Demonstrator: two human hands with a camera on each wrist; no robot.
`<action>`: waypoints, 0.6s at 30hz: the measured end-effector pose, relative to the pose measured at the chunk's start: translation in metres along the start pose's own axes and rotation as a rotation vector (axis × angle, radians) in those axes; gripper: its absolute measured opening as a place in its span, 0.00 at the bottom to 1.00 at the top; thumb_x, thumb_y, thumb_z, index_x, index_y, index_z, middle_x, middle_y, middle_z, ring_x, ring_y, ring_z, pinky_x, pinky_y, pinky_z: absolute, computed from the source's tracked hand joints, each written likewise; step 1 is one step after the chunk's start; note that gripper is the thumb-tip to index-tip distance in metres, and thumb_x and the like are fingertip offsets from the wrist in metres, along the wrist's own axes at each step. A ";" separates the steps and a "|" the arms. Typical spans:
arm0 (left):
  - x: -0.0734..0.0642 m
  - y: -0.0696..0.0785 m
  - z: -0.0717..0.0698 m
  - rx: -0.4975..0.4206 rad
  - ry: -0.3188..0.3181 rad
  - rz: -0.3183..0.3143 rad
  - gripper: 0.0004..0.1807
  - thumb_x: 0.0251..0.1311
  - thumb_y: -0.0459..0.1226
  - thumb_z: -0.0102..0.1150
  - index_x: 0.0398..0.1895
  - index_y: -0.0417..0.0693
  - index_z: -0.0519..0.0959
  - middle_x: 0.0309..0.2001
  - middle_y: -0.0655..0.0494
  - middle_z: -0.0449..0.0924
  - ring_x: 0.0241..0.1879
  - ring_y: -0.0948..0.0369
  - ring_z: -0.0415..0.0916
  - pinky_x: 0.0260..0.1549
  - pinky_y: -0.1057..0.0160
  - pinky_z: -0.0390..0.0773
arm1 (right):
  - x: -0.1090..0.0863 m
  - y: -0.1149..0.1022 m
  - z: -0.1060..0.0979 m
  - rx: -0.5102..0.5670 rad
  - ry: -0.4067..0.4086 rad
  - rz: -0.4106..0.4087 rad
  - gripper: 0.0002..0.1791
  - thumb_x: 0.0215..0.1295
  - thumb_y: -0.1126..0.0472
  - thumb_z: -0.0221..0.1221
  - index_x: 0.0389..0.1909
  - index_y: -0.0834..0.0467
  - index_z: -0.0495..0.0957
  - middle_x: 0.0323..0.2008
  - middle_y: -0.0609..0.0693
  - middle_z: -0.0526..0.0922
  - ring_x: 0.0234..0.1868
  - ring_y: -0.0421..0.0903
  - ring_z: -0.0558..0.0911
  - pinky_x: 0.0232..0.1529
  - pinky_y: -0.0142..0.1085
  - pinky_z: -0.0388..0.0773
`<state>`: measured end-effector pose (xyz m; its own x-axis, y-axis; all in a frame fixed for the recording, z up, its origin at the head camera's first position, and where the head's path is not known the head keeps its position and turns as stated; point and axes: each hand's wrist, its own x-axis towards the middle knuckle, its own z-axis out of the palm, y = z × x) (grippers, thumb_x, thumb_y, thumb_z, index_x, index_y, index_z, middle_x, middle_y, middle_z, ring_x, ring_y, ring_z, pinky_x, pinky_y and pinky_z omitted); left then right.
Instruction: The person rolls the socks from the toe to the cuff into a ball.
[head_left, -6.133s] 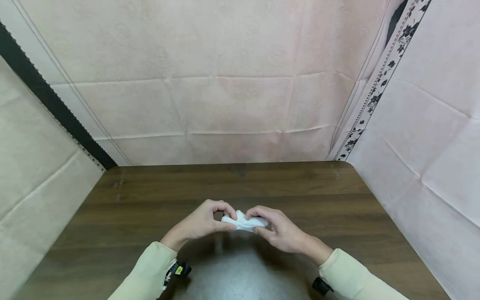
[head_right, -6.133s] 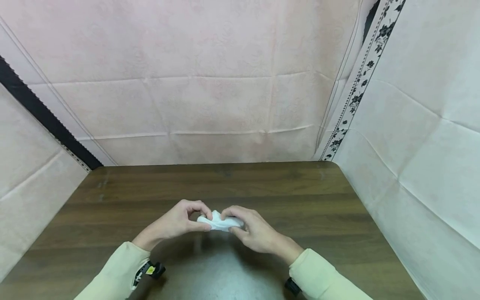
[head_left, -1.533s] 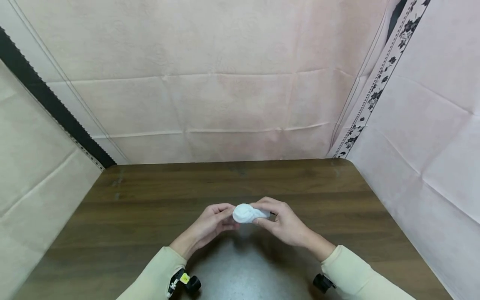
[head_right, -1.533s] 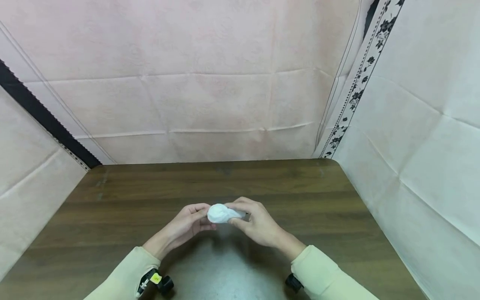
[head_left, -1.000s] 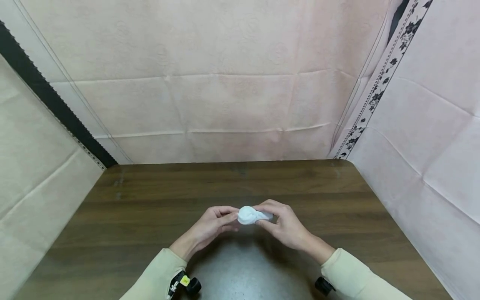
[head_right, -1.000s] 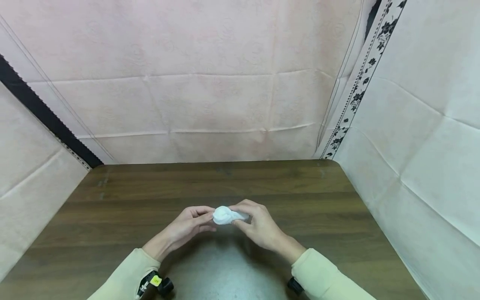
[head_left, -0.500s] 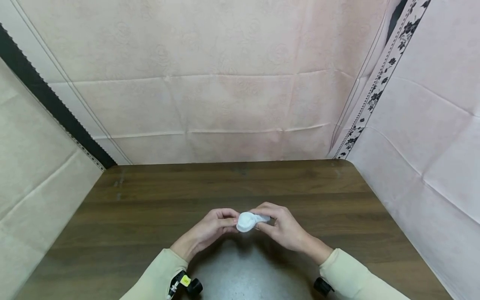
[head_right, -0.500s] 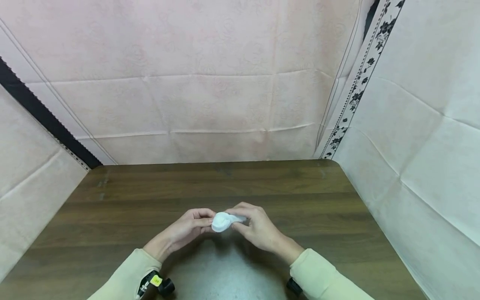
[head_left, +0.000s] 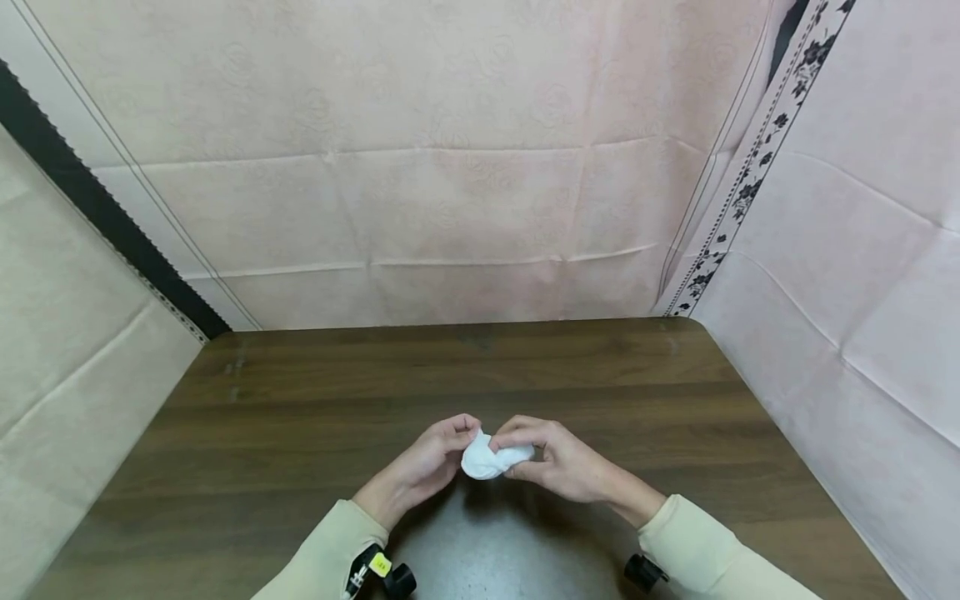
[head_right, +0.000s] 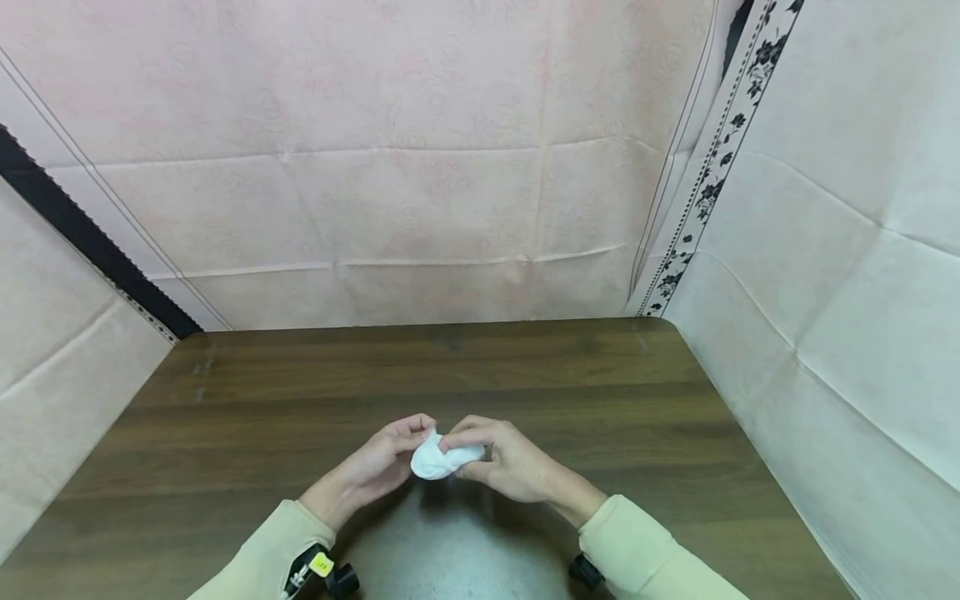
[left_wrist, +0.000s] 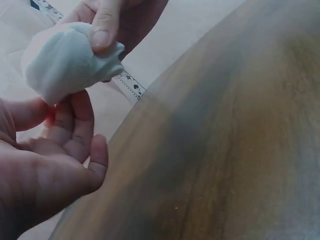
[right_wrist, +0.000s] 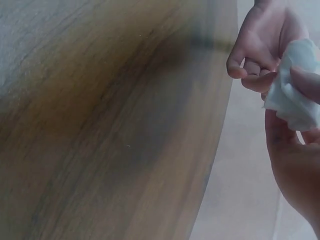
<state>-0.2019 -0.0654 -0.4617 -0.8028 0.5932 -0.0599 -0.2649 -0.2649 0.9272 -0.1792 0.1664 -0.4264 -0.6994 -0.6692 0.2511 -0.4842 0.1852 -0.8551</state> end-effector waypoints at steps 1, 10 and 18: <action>0.000 -0.002 0.000 -0.005 -0.010 0.011 0.10 0.76 0.31 0.43 0.37 0.48 0.74 0.33 0.59 0.77 0.37 0.65 0.74 0.39 0.68 0.72 | 0.000 -0.001 0.000 0.001 -0.002 -0.006 0.18 0.63 0.72 0.66 0.53 0.58 0.83 0.50 0.50 0.81 0.49 0.45 0.79 0.46 0.37 0.80; -0.007 0.006 -0.005 0.013 -0.080 0.072 0.05 0.76 0.32 0.47 0.45 0.44 0.75 0.41 0.56 0.77 0.42 0.62 0.73 0.45 0.64 0.72 | 0.002 -0.004 -0.002 -0.074 0.091 -0.045 0.17 0.63 0.68 0.67 0.53 0.56 0.84 0.49 0.47 0.83 0.49 0.45 0.80 0.44 0.37 0.80; -0.012 0.026 0.001 0.302 0.051 -0.096 0.25 0.76 0.53 0.48 0.55 0.39 0.78 0.43 0.50 0.82 0.38 0.57 0.79 0.38 0.60 0.78 | 0.004 -0.002 -0.005 -0.238 0.268 -0.106 0.21 0.57 0.75 0.69 0.50 0.53 0.85 0.47 0.44 0.83 0.48 0.44 0.81 0.46 0.37 0.78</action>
<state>-0.1988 -0.0785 -0.4362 -0.8097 0.5635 -0.1640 -0.1764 0.0329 0.9838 -0.1838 0.1668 -0.4213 -0.7364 -0.4875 0.4692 -0.6478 0.3080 -0.6967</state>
